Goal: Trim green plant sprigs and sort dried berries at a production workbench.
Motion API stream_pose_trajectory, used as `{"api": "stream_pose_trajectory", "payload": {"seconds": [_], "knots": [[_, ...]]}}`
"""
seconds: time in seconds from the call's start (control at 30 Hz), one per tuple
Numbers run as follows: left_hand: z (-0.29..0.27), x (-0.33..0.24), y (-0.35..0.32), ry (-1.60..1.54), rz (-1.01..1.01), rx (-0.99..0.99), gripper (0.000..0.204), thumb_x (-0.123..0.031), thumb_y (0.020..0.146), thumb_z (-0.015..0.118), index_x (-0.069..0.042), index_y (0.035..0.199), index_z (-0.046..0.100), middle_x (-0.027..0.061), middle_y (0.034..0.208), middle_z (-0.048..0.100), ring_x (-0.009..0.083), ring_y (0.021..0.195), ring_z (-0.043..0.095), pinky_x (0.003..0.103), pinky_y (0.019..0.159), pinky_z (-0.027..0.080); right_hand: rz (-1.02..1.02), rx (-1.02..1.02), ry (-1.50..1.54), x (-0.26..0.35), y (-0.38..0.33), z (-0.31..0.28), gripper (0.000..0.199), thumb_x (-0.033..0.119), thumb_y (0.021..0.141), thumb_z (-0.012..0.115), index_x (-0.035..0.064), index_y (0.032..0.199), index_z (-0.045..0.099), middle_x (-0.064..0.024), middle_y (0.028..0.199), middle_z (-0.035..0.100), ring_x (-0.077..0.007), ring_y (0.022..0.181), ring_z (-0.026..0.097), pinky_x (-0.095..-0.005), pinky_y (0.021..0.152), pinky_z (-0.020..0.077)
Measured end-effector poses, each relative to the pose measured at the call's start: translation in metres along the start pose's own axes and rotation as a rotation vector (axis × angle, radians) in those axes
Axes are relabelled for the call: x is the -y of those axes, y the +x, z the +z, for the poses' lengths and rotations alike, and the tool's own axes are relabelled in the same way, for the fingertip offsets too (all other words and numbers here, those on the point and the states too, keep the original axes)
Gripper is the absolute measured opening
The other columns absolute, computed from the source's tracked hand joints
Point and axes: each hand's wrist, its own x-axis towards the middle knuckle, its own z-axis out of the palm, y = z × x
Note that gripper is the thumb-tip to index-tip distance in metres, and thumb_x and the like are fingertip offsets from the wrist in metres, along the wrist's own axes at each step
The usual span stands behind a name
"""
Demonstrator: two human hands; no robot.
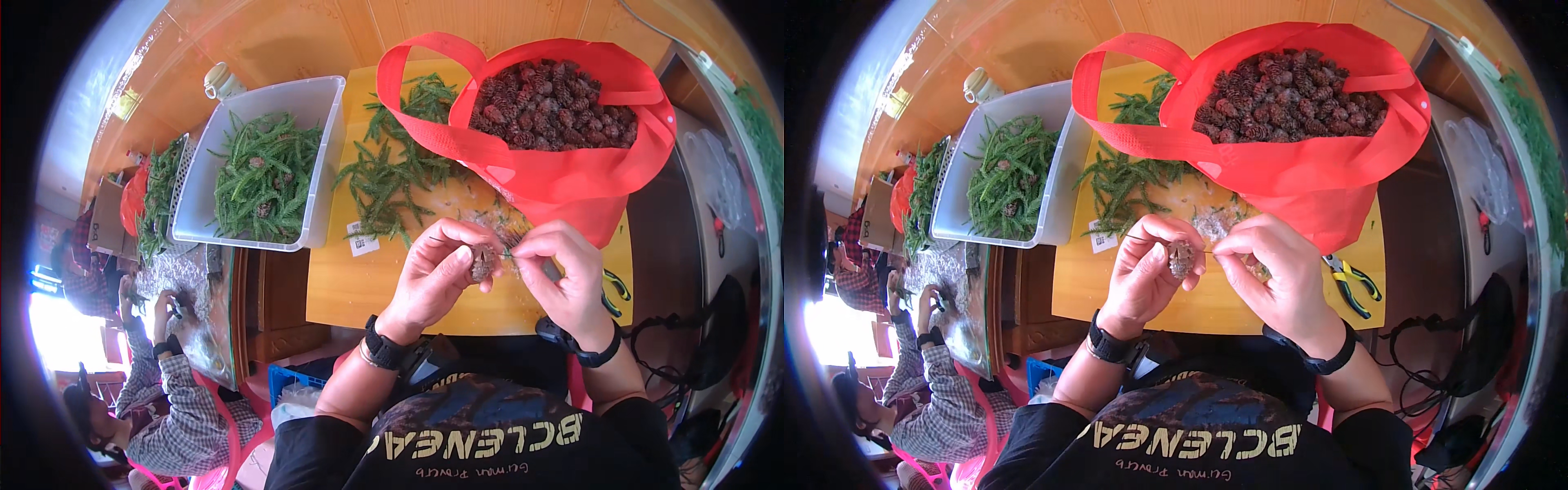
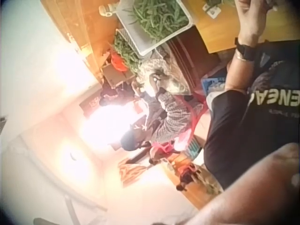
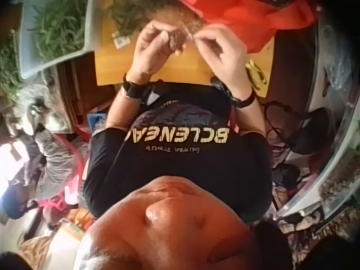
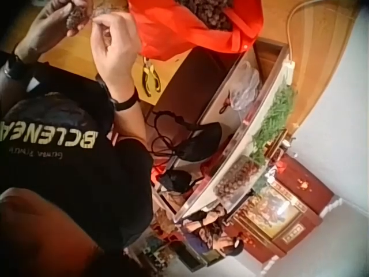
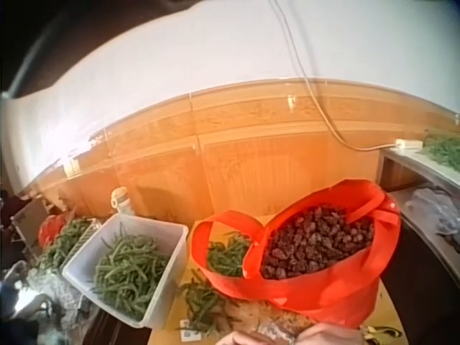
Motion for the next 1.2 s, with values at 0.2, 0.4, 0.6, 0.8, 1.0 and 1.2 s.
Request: {"api": "stream_pose_trajectory", "payload": {"seconds": [0.2, 0.4, 0.6, 0.8, 1.0, 1.2], "knots": [[0.001, -0.001, 0.002, -0.022, -0.047, -0.009, 0.022, -0.022, 0.091, 0.054, -0.003, 0.102, 0.051, 0.0130, 0.098, 0.053, 0.0182, 0.078, 0.058, 0.023, 0.055, 0.045, -0.041, -0.009, -0.004, -0.002, 0.003, 0.003, 0.019, -0.010, 0.073, 0.062, 0.0023, 0.087, 0.060, -0.0085, 0.081, 0.058, -0.0155, 0.067, 0.058, -0.0243, 0.058, 0.0446], [-0.008, 0.001, 0.001, -0.112, -0.089, 0.050, 0.019, -0.017, 0.093, 0.051, -0.002, 0.104, 0.054, 0.0092, 0.103, 0.054, 0.0168, 0.087, 0.057, 0.026, 0.069, 0.045, -0.093, 0.014, -0.033, -0.005, 0.004, 0.004, 0.019, -0.008, 0.070, 0.066, 0.0040, 0.084, 0.062, -0.0082, 0.080, 0.058, -0.0175, 0.067, 0.058, -0.0250, 0.058, 0.0450], [-0.010, 0.001, 0.002, -0.141, -0.113, 0.068, 0.018, -0.016, 0.093, 0.052, -0.002, 0.102, 0.055, 0.0085, 0.102, 0.054, 0.0162, 0.088, 0.055, 0.029, 0.078, 0.046, -0.137, 0.003, -0.121, -0.005, 0.008, 0.002, 0.020, -0.006, 0.068, 0.069, 0.0060, 0.083, 0.063, -0.0068, 0.078, 0.058, -0.0191, 0.065, 0.058, -0.0263, 0.056, 0.0453], [-0.013, -0.002, 0.000, -0.156, -0.160, 0.084, 0.018, -0.017, 0.091, 0.055, -0.002, 0.100, 0.057, 0.0073, 0.100, 0.058, 0.0140, 0.085, 0.057, 0.027, 0.077, 0.047, -0.270, 0.086, -0.198, 0.000, 0.018, -0.008, 0.029, -0.004, 0.066, 0.070, 0.0084, 0.092, 0.065, -0.0054, 0.075, 0.057, -0.0206, 0.059, 0.056, -0.0298, 0.052, 0.0459], [-0.018, -0.005, -0.001, 0.096, -0.391, 0.052, 0.017, -0.019, 0.090, 0.058, -0.003, 0.095, 0.060, 0.0032, 0.091, 0.061, 0.0085, 0.077, 0.056, 0.022, 0.070, 0.045, -0.286, 0.515, -0.448, 0.013, 0.022, -0.015, 0.056, 0.002, 0.067, 0.065, 0.0185, 0.120, 0.056, -0.0026, 0.067, 0.052, -0.0215, 0.055, 0.054, -0.0341, 0.048, 0.0450], [-0.020, 0.001, -0.009, 0.139, -0.413, 0.006, 0.017, -0.016, 0.089, 0.059, -0.002, 0.098, 0.062, 0.0020, 0.085, 0.062, 0.0069, 0.076, 0.056, 0.020, 0.067, 0.044, -0.113, 0.643, -0.528, 0.009, 0.017, -0.008, 0.057, 0.005, 0.068, 0.064, 0.0188, 0.123, 0.053, -0.0055, 0.068, 0.054, -0.0242, 0.058, 0.058, -0.0365, 0.049, 0.0473]]}}
